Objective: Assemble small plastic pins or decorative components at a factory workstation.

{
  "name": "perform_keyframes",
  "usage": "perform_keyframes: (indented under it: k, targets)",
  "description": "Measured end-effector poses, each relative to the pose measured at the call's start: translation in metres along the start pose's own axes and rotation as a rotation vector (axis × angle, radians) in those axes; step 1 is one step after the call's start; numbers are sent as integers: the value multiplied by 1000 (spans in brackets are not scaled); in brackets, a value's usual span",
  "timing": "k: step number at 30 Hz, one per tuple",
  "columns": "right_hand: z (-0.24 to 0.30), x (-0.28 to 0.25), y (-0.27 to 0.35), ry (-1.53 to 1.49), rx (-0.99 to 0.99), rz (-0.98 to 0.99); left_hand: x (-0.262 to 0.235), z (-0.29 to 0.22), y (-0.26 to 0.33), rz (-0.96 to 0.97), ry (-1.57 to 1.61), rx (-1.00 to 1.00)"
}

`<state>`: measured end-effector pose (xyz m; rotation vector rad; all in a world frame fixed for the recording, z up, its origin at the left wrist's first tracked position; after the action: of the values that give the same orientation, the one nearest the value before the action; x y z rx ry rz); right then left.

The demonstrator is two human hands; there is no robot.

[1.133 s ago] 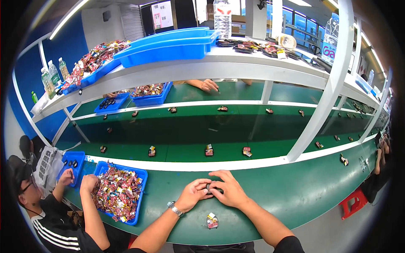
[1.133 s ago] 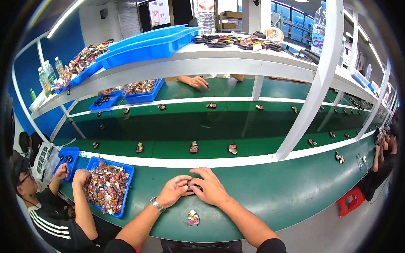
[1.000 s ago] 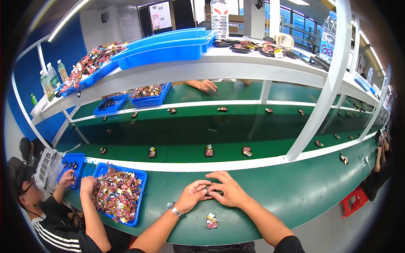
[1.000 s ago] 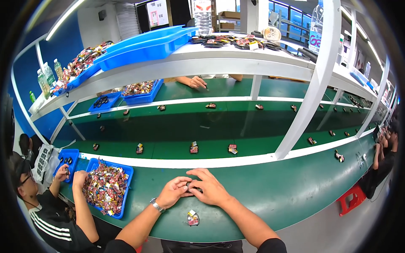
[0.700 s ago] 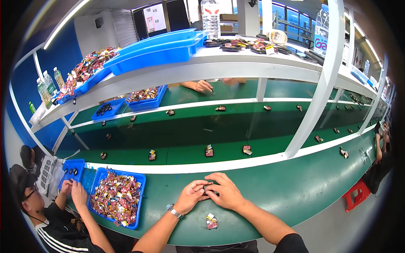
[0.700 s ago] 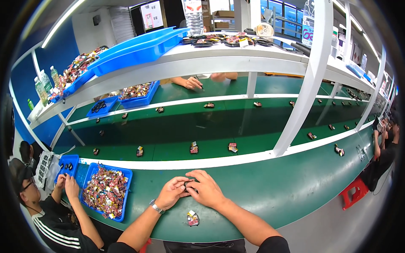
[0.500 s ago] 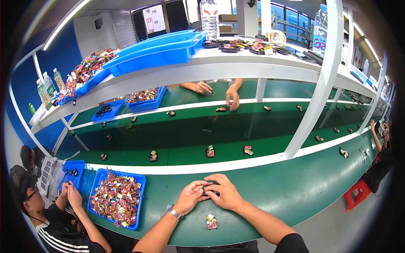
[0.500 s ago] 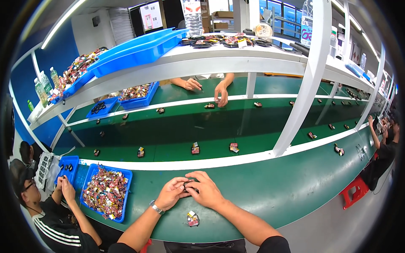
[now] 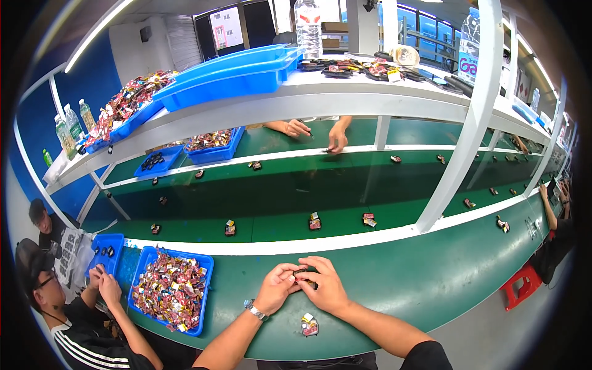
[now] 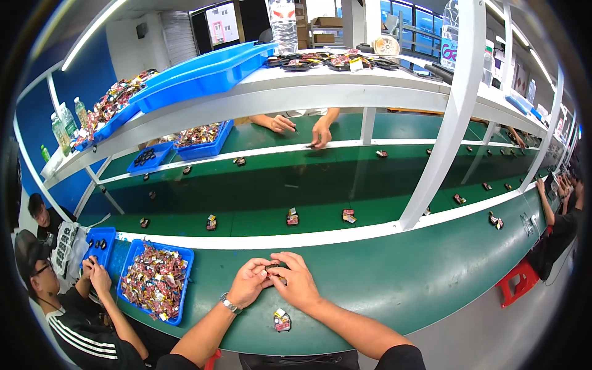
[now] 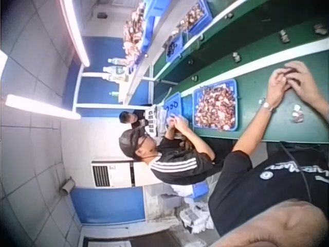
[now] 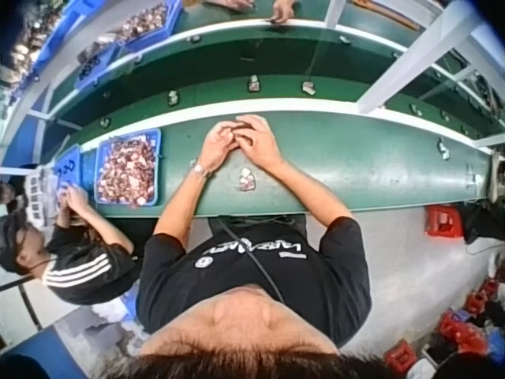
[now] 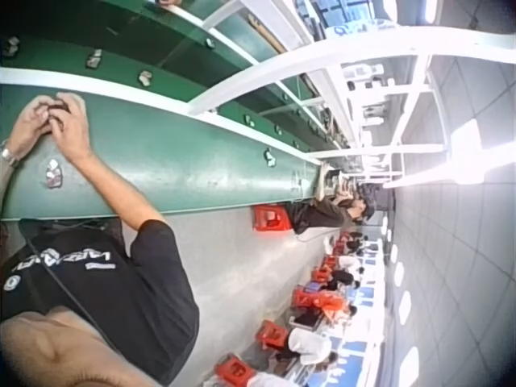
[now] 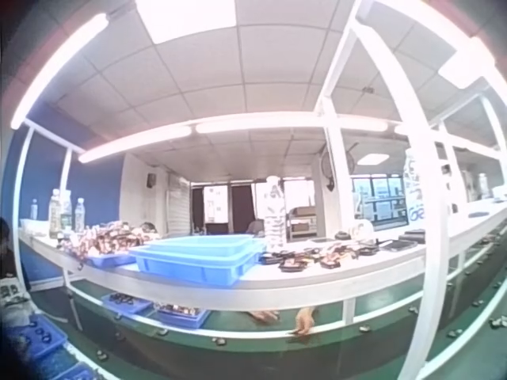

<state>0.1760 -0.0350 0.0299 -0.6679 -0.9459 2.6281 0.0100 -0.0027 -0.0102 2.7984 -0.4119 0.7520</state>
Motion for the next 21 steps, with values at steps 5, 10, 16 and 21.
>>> perform_keyframes:
  k: [5, 10, 16, 21]
  targets:
    - [-3, 1, 0, -23, 2, -8, -1, 1, 0, 29, 27, -2]
    - [-8, 0, -1, -60, 47, 23, 3, -1, 1, 19, 13, -11]
    - [-11, 2, -1, -118, 55, 92, 4, -1, 1, -15, -17, 29]
    - [-3, 0, -2, -59, 11, 48, 0, 0, 1, -2, 5, 24]
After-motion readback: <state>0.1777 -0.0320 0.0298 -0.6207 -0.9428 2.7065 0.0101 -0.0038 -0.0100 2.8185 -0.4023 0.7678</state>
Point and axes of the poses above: each hand's wrist, its own y-axis away from the middle knuckle, its own x-axis out of the palm, z = x × y, the point moved 2 cm from there along -y, towards the middle knuckle, and after that the axes turned 14 degrees about -z, right-handed, at the moved point
